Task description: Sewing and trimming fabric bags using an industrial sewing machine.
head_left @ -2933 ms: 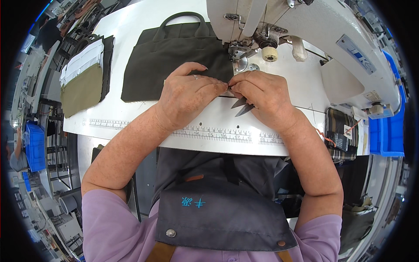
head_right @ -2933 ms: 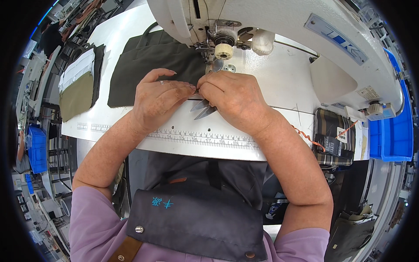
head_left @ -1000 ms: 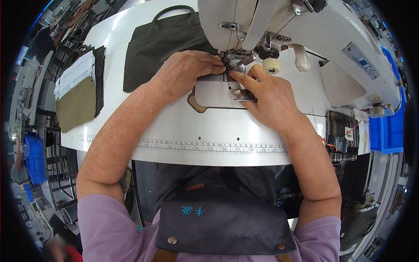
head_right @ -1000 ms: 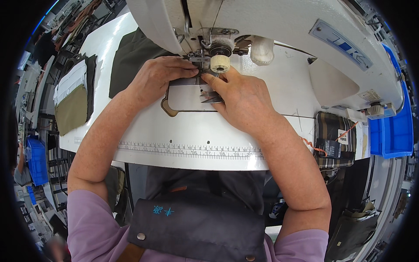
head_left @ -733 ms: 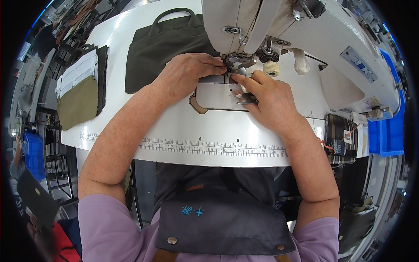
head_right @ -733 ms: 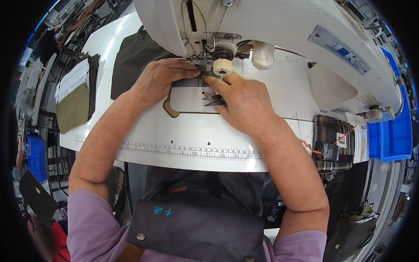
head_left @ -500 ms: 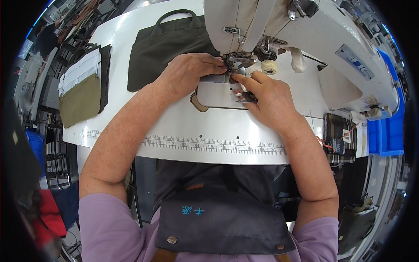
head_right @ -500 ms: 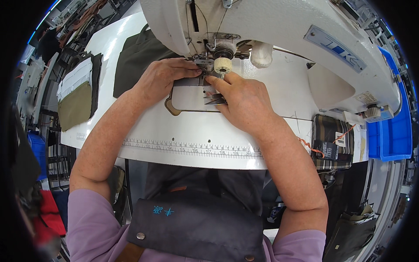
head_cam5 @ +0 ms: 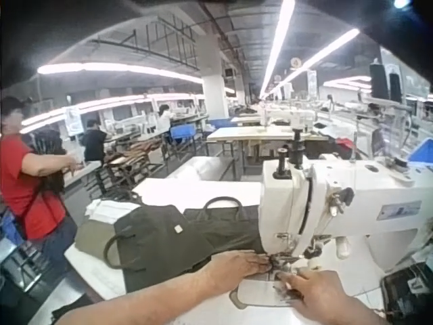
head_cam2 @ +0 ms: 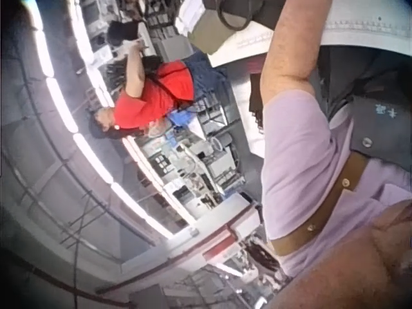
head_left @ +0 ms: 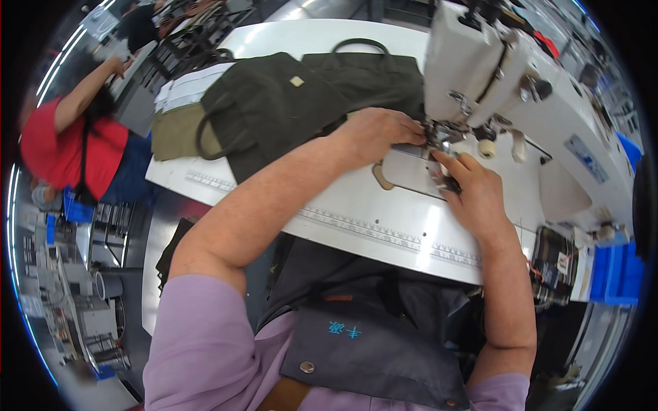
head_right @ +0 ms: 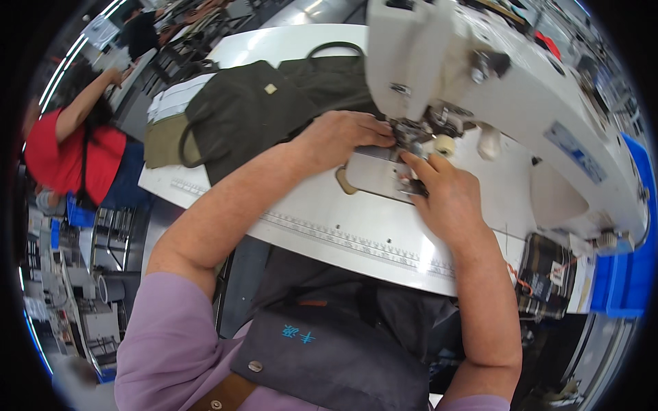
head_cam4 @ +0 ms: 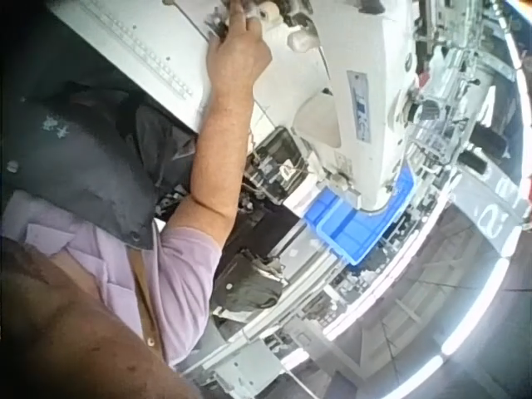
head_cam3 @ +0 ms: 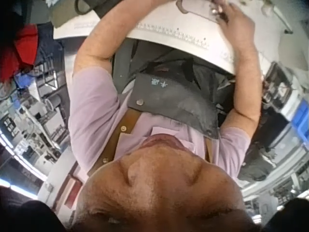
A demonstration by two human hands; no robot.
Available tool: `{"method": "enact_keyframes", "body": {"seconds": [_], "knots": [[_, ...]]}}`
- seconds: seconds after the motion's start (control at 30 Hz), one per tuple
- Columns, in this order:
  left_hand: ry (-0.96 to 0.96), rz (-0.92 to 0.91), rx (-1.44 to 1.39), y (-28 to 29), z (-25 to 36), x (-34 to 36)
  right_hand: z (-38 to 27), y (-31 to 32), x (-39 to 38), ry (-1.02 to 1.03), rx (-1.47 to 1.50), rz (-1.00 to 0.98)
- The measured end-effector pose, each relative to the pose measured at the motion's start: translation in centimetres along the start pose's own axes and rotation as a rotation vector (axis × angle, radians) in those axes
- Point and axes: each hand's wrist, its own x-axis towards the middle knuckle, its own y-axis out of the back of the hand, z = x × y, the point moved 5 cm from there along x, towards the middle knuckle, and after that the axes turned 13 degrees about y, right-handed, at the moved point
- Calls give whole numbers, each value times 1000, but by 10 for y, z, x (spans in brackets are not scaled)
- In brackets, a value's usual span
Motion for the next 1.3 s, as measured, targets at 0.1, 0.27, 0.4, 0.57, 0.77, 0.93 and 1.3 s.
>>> {"method": "enact_keyframes", "body": {"seconds": [0.1,0.27,0.4,0.57,0.77,0.93,1.3], "knots": [[-47,69,85,0,-4,-6,-3,-1,2,9,21,19],[46,5,64,-2,-4,-8,-4,-2,4,-6,7,-10],[40,22,72,-2,-5,-8,-4,-1,3,-11,18,-3],[-25,45,31,-7,0,-1,3,0,-3,-73,21,-13],[64,17,49,4,-14,-7,1,-2,5,-6,12,35],[36,87,156,29,6,-20,5,2,4,-21,39,32],[1337,463,537,175,-132,-229,5,-3,2,-7,66,31]]}}
